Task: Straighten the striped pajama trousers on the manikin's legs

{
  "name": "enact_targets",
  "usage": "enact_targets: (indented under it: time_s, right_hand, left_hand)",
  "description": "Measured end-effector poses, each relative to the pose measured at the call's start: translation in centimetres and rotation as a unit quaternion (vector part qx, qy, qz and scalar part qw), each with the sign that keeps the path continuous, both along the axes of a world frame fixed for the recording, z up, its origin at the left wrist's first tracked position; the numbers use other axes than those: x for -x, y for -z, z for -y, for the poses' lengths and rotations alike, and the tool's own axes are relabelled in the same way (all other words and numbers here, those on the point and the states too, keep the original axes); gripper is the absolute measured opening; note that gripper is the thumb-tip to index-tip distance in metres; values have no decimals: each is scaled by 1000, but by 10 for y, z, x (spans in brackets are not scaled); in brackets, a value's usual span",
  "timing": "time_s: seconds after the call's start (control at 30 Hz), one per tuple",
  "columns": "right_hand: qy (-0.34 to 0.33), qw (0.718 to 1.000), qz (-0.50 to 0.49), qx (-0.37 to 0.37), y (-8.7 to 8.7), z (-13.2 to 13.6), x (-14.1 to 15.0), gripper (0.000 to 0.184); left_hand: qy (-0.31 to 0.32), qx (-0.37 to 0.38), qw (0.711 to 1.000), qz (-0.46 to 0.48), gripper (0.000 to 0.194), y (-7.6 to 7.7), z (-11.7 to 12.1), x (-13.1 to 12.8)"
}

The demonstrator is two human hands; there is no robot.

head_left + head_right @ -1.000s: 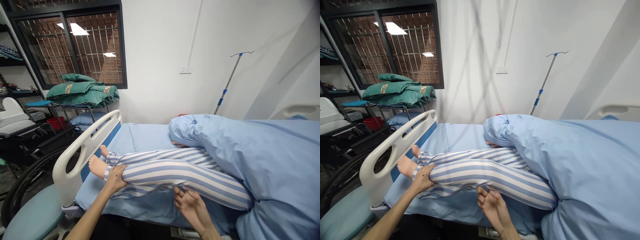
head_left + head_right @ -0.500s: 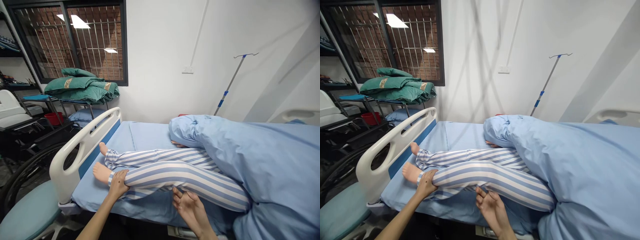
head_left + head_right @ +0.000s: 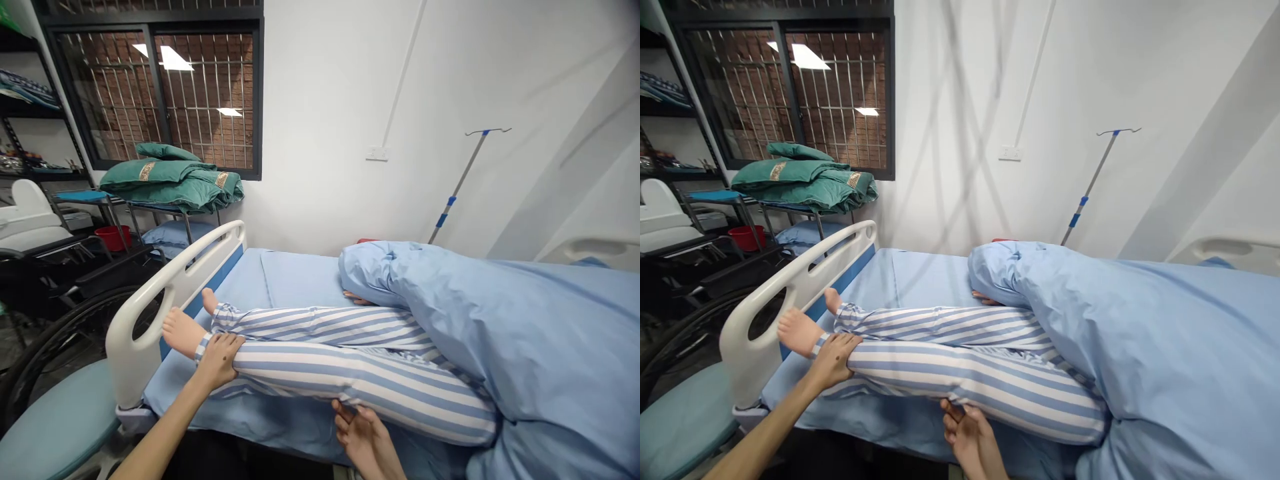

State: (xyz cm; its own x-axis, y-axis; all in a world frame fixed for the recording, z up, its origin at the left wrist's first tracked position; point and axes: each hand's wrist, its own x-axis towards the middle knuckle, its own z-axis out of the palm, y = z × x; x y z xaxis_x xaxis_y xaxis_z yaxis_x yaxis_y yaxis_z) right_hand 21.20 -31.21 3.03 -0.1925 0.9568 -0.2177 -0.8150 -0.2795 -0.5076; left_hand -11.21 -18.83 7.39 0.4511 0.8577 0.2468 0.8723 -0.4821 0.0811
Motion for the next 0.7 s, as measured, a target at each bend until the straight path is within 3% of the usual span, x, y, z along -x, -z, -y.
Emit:
enact_targets:
  time_s: [0.17,0.27,0.37,0.53,0.7]
  right_hand:
    - [2,999,18,32,44,-7,10,12]
    - [2,999,15,44,64,-9,12,13]
    - [0,998,10,57,71,-8,11,13]
    - [-4,999,4,50,56,-4,8,12]
    - [-5,1000,2,24,19,-2,1,14]
  left_hand:
    - [5,-14,998,-63,52,-9,9,12]
    - [-7,-9,996,-85,52,-4,13,11]
    - [-21,-11,995,-92,52,8,14,11]
    - [-31,-6,997,-66,51,24,11,12]
    - [-37,12,999,-15,47,20,4,6]
